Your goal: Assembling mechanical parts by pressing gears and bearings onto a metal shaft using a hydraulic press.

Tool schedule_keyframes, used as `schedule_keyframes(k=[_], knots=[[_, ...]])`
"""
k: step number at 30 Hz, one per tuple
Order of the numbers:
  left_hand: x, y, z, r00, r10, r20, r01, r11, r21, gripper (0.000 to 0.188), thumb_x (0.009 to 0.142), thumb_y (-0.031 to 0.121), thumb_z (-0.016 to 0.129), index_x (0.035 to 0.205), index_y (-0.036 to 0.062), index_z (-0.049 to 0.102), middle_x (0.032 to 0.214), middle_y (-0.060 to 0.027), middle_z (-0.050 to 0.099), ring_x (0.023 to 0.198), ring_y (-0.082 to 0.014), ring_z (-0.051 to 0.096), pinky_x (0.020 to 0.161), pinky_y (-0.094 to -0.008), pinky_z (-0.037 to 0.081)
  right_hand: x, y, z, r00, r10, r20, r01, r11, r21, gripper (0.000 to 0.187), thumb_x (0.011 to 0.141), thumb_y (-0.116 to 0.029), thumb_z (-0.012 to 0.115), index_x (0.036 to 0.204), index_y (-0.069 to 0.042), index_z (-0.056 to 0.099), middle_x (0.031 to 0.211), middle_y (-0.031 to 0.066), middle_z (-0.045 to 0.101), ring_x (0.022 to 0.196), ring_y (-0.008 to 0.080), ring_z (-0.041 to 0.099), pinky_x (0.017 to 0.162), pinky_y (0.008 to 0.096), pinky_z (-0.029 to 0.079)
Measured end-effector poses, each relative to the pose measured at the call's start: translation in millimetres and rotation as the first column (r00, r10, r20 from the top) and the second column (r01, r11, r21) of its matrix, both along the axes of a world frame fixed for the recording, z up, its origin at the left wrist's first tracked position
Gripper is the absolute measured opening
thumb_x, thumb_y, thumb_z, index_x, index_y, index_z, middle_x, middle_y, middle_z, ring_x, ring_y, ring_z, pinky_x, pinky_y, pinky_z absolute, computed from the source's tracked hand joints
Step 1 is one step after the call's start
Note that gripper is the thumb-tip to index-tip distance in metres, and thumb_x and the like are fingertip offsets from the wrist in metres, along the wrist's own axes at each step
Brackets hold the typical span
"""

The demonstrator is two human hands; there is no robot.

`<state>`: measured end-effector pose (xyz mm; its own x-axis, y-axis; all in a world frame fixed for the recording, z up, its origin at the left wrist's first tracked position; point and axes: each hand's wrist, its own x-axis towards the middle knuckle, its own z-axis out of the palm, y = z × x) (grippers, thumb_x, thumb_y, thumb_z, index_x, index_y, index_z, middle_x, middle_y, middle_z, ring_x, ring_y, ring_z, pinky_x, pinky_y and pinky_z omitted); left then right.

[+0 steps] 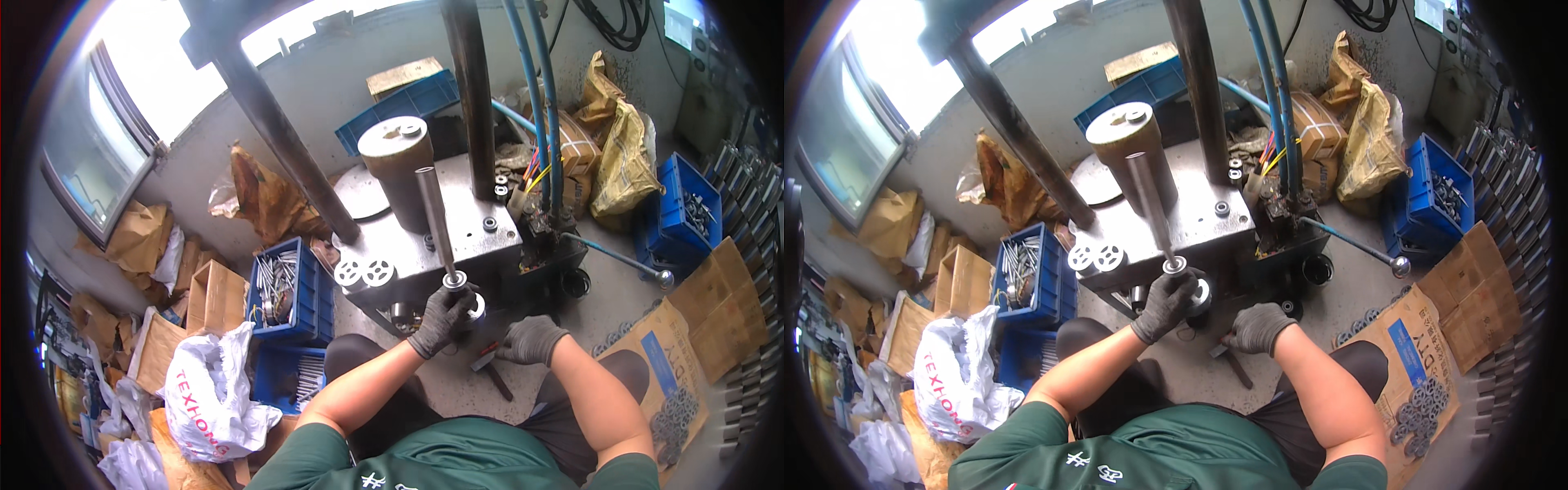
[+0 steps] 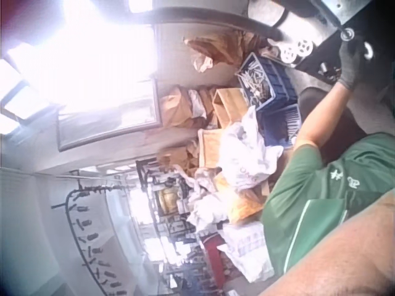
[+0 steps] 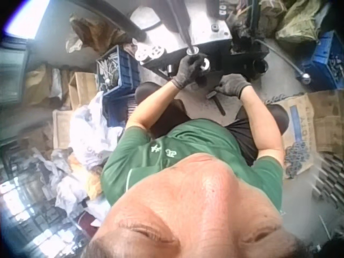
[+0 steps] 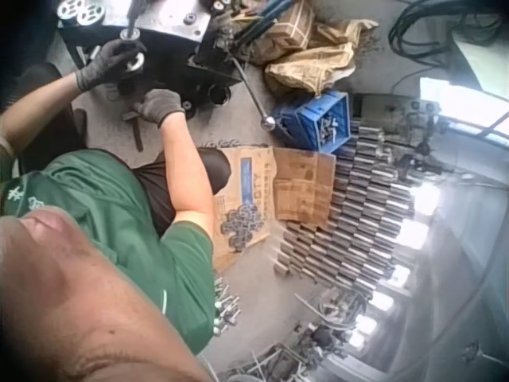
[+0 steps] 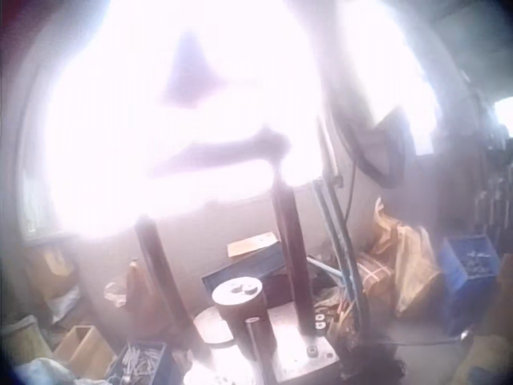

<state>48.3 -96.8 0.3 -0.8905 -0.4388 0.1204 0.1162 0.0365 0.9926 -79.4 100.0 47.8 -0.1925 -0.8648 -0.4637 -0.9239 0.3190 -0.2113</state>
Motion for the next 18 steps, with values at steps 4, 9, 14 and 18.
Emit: schedule_keyframes(k=[4,9,14,18], knots=[[-4.3,-18.7,64.3,0.982,0.114,-0.151,-0.09,0.983,0.158,0.025,0.108,0.024,0.064,0.118,0.002,0.068,0.089,0.0036,0.062,0.077,-0.0045,0.057,0.067,-0.022,0.046,-0.6,-2.2,-19.0,0.996,0.094,-0.011,-0.094,0.995,-0.032,0.044,0.098,-0.055,0.058,0.105,-0.019,0.082,0.111,0.0146,0.074,0.106,0.0368,0.071,0.091,0.0488,0.056],[-44.1,-92.8,164.3,0.86,0.203,-0.469,-0.35,0.903,-0.251,0.02,0.109,0.019,0.059,0.107,0.0009,0.067,0.081,0.0046,0.059,0.068,-0.0035,0.056,0.058,-0.0216,0.045,1.5,-1.6,-5.0,0.992,0.123,-0.016,-0.124,0.98,-0.155,0.036,0.097,-0.046,0.061,0.108,-0.016,0.079,0.111,0.0163,0.073,0.108,0.0365,0.071,0.095,0.0479,0.055],[-83.8,-212.7,227.5,0.834,0.158,-0.528,-0.325,0.915,-0.238,0.005,0.102,0.007,0.065,0.106,0.0047,0.064,0.089,-0.0022,0.066,0.079,-0.012,0.065,0.068,-0.0276,0.052,-0.3,-5.9,-8.8,0.986,0.169,0.014,-0.164,0.97,-0.18,0.035,0.096,-0.043,0.063,0.109,-0.014,0.078,0.112,0.0162,0.074,0.109,0.0364,0.071,0.096,0.0477,0.055],[-102.2,-247.7,240.1,0.826,0.483,-0.291,-0.563,0.707,-0.428,0.009,0.097,0.003,0.068,0.104,0.0053,0.064,0.09,-0.0039,0.068,0.08,-0.0159,0.067,0.07,-0.031,0.054,2.7,-4.5,2.1,0.983,0.176,0.048,-0.163,0.965,-0.204,0.034,0.093,-0.039,0.063,0.11,-0.013,0.078,0.112,0.0155,0.074,0.107,0.0353,0.072,0.094,0.0477,0.056]])
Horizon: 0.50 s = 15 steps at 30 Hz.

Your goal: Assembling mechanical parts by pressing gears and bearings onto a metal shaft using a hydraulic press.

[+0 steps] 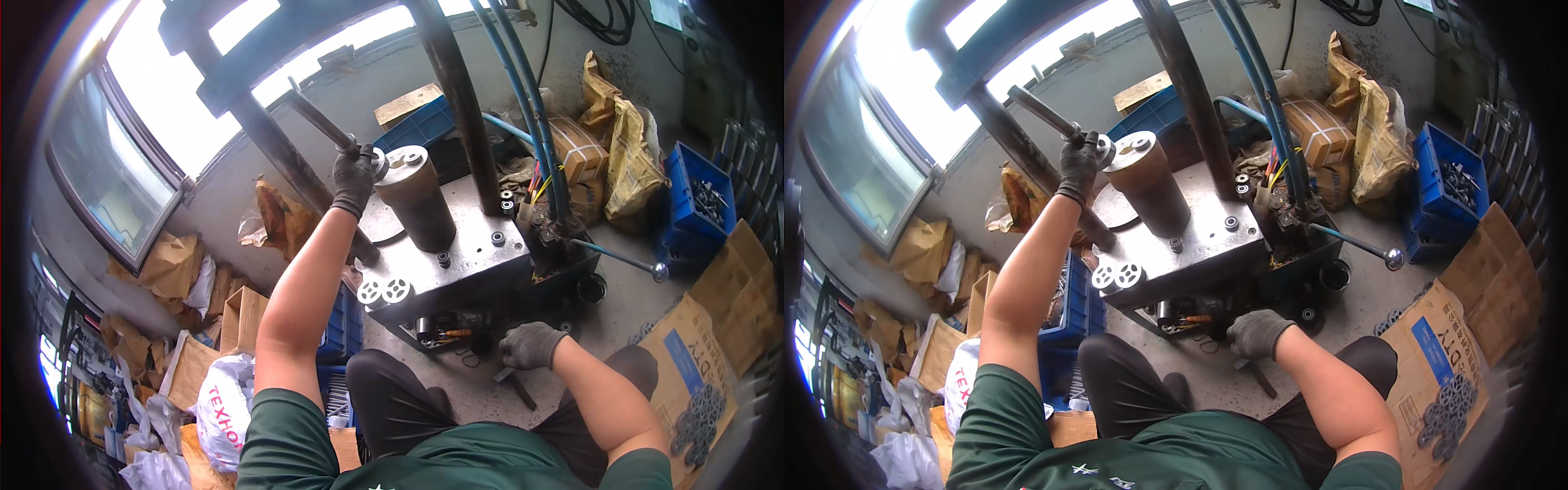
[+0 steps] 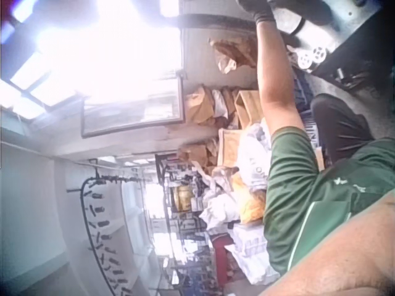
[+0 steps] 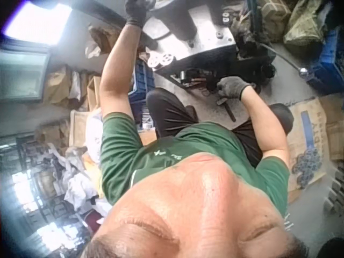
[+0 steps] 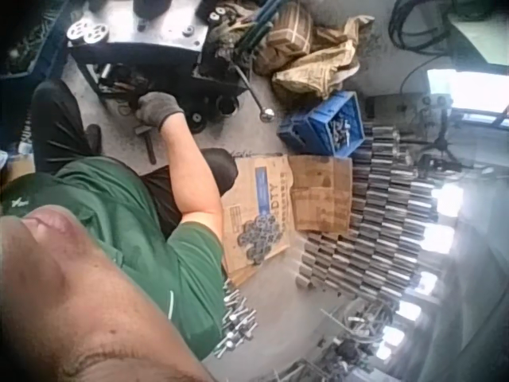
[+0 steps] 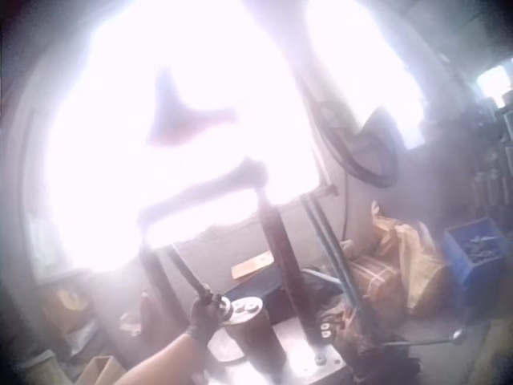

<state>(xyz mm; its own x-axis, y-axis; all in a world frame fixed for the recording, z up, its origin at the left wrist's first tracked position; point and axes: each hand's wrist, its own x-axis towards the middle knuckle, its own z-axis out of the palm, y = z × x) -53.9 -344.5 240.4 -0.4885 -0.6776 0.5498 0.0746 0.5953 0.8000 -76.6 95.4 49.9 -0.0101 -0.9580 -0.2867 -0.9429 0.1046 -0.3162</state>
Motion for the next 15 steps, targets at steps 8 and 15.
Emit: schedule_keyframes(k=[8,15], knots=[[-17.9,-10.3,4.4,0.99,0.071,0.125,-0.064,0.996,-0.055,0.011,0.093,0.003,0.074,0.1,0.0037,0.066,0.082,-0.0075,0.07,0.077,-0.0183,0.069,0.071,-0.0342,0.057,0.5,6.5,-0.9,1.0,-0.022,-0.003,0.022,0.999,-0.023,0.035,0.087,-0.036,0.068,0.111,-0.011,0.078,0.109,0.0153,0.076,0.102,0.035,0.074,0.09,0.0475,0.058],[-63.3,3.3,8.3,0.977,0.075,0.198,-0.074,0.997,-0.012,0.014,0.092,0.011,0.077,0.101,0.0049,0.068,0.082,-0.0079,0.071,0.079,-0.0206,0.073,0.072,-0.0383,0.057,4.8,5.3,-2.3,0.997,-0.025,0.067,0.023,0.999,0.028,0.035,0.082,-0.03,0.07,0.111,-0.011,0.079,0.109,0.0169,0.076,0.103,0.0353,0.074,0.09,0.0465,0.058]])
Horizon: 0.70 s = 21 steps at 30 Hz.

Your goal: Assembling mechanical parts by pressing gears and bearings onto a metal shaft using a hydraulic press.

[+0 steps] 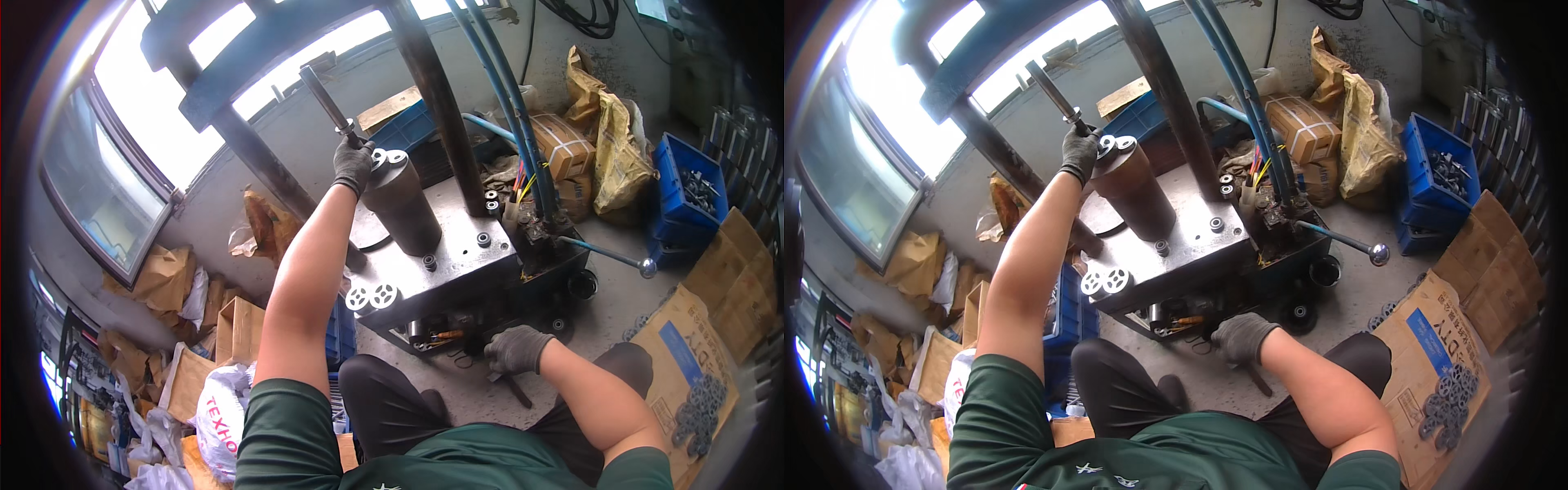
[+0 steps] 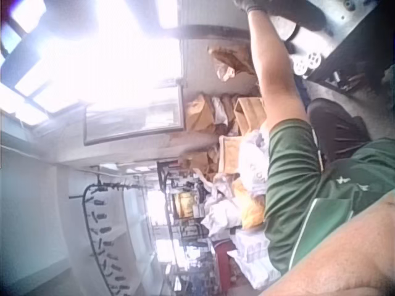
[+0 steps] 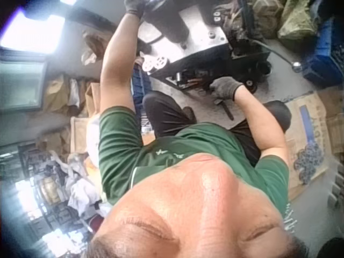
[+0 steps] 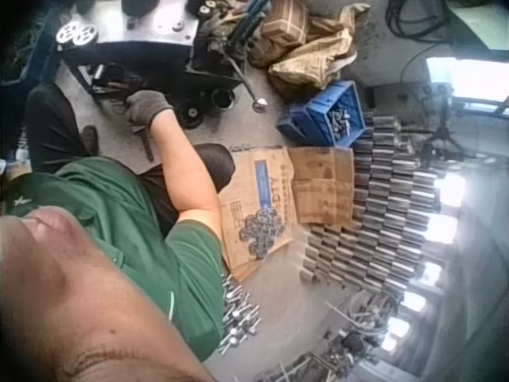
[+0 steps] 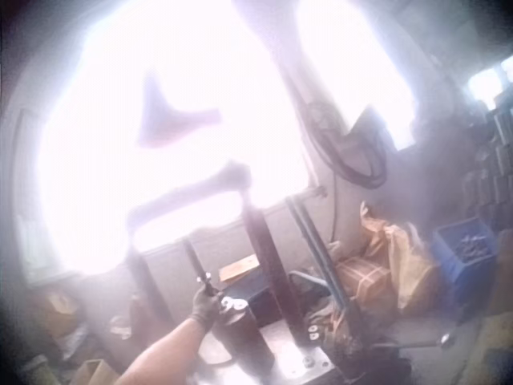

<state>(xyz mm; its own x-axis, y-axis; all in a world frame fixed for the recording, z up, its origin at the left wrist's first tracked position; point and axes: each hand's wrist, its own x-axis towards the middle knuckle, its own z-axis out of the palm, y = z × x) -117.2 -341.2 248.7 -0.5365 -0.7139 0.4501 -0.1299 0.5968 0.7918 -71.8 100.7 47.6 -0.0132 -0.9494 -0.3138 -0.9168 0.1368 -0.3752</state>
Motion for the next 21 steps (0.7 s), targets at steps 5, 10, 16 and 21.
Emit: schedule_keyframes(k=[5,10,16,21], knots=[[-17.5,-16.1,-7.6,0.997,0.071,0.043,-0.063,0.985,-0.161,0.011,0.09,0.01,0.075,0.098,0.0057,0.069,0.082,-0.0068,0.071,0.076,-0.0213,0.07,0.075,-0.0369,0.057,3.0,2.7,4.3,0.999,0.009,-0.031,-0.01,0.999,-0.036,0.034,0.085,-0.028,0.066,0.112,-0.012,0.079,0.11,0.0158,0.076,0.105,0.0344,0.074,0.092,0.0463,0.057],[-15.4,-0.8,-9.1,0.911,0.211,0.354,-0.136,0.965,-0.225,0.03,0.089,0.026,0.067,0.112,0.0081,0.072,0.102,-0.0169,0.078,0.098,-0.0331,0.075,0.089,-0.045,0.057,3.6,11.0,10.3,0.998,0.01,-0.054,-0.009,1.0,0.027,0.038,0.095,-0.035,0.06,0.12,-0.012,0.076,0.12,0.0162,0.073,0.112,0.0349,0.071,0.097,0.0463,0.055],[-9.1,24.6,2.0,0.919,0.155,0.362,-0.142,0.988,-0.063,0.038,0.096,0.037,0.064,0.116,0.0079,0.076,0.114,-0.0184,0.077,0.11,-0.032,0.074,0.097,-0.0429,0.055,10.2,17.9,4.9,0.998,0.064,-0.03,-0.062,0.997,0.045,0.04,0.098,-0.04,0.058,0.125,-0.015,0.074,0.122,0.0152,0.072,0.112,0.0348,0.07,0.099,0.0473,0.054],[-4.8,4.8,4.5,0.84,0.277,0.466,-0.247,0.961,-0.125,0.043,0.091,0.04,0.066,0.12,0.0102,0.077,0.121,-0.0168,0.076,0.114,-0.0325,0.072,0.102,-0.0437,0.053,11.8,14.2,16.3,0.999,0.048,0.001,-0.048,0.997,0.059,0.041,0.098,-0.043,0.059,0.124,-0.016,0.075,0.125,0.0145,0.071,0.114,0.0347,0.069,0.101,0.0463,0.053]])
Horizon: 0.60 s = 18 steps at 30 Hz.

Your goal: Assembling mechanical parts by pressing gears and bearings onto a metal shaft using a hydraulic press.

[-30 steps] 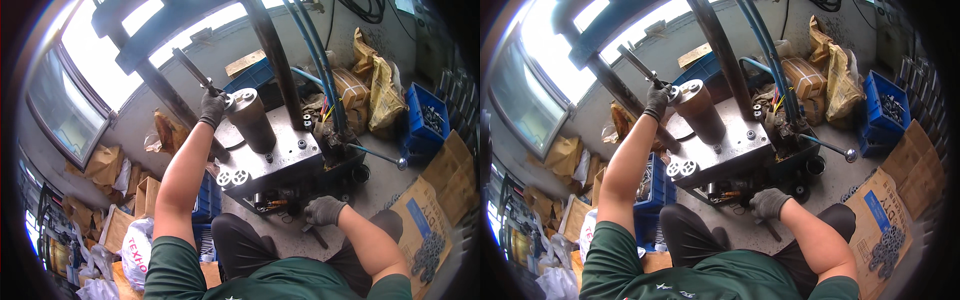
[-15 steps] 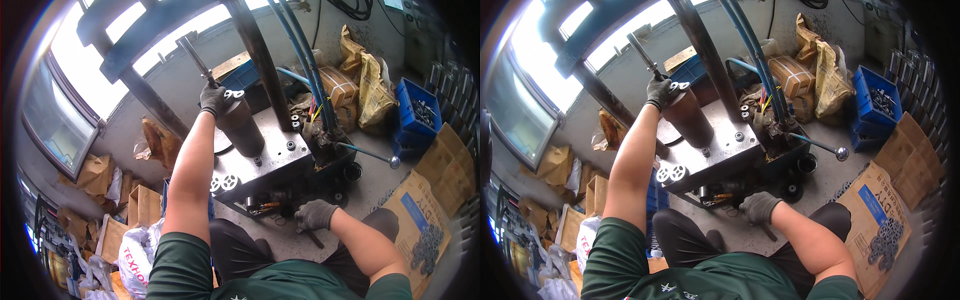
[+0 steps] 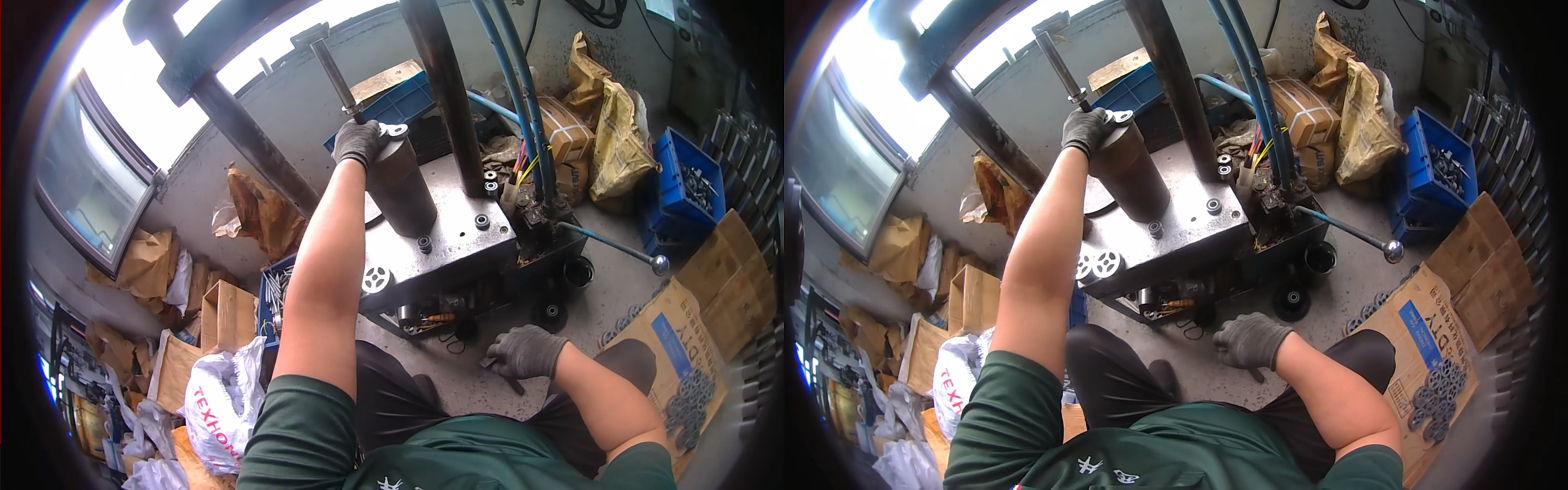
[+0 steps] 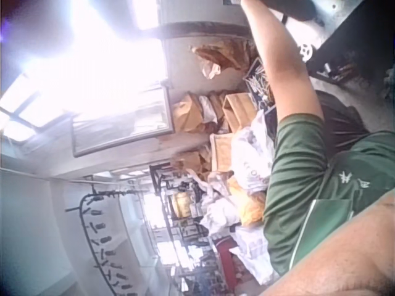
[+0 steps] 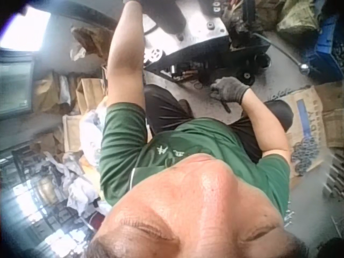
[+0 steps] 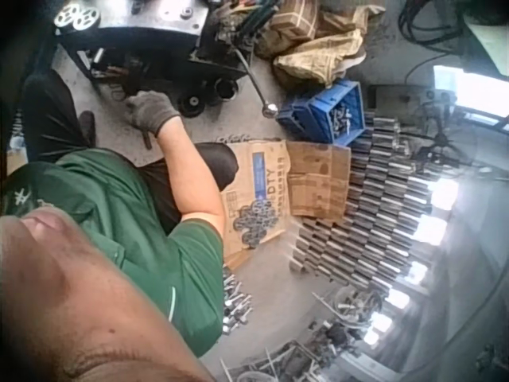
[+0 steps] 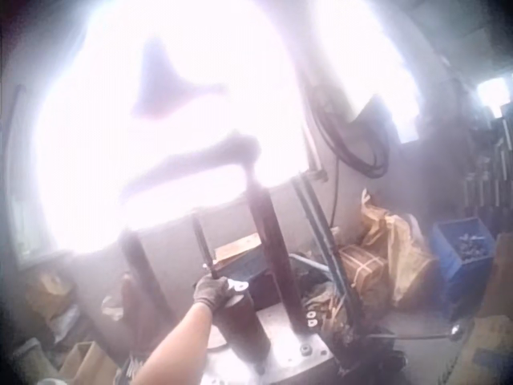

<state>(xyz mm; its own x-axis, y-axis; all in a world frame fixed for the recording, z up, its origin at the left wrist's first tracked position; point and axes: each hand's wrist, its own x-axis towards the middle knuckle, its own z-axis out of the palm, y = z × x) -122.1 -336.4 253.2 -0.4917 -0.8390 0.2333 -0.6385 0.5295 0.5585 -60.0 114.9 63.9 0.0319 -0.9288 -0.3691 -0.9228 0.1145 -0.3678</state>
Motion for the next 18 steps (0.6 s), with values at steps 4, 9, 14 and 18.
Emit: schedule_keyframes(k=[4,9,14,18], knots=[[-1.6,7.4,-7.9,0.999,0.044,-0.022,-0.045,0.998,-0.042,0.045,0.089,0.043,0.067,0.12,0.0114,0.075,0.122,-0.0161,0.076,0.115,-0.0329,0.072,0.103,-0.0444,0.053,-4.6,6.1,-6.3,0.999,-0.042,0.008,0.042,0.999,-0.004,0.043,0.098,-0.047,0.058,0.124,-0.017,0.075,0.125,0.0146,0.071,0.114,0.0346,0.069,0.102,0.0447,0.052],[0.6,13.5,-16.4,0.946,-0.054,-0.321,0.012,0.991,-0.131,0.045,0.093,0.047,0.073,0.122,0.0127,0.07,0.116,-0.016,0.076,0.115,-0.0358,0.071,0.1,-0.0473,0.054,-8.8,13.4,-10.1,0.997,-0.074,-0.024,0.072,0.995,-0.075,0.043,0.097,-0.048,0.06,0.121,-0.017,0.076,0.12,0.0138,0.072,0.111,0.0352,0.069,0.1,0.0456,0.052],[-6.8,3.0,-25.4,0.899,-0.14,-0.414,0.077,0.983,-0.165,0.036,0.097,0.034,0.072,0.125,0.012,0.07,0.11,-0.0146,0.078,0.105,-0.0312,0.074,0.094,-0.0426,0.056,-25.4,32.1,41.7,0.991,-0.106,0.08,0.129,0.904,-0.407,0.035,0.086,-0.03,0.074,0.113,-0.008,0.073,0.112,0.016,0.071,0.101,0.0368,0.068,0.091,0.0479,0.055],[-2.6,-1.8,-25.2,0.89,-0.109,-0.443,0.061,0.991,-0.122,0.031,0.098,0.034,0.072,0.119,0.0112,0.071,0.107,-0.0128,0.078,0.102,-0.0302,0.074,0.091,-0.0417,0.056,-43.7,48.6,124.8,0.977,-0.201,-0.067,0.11,0.75,-0.652,0.033,0.084,-0.023,0.076,0.111,-0.006,0.07,0.111,0.015,0.07,0.1,0.0373,0.068,0.089,0.0487,0.054]])
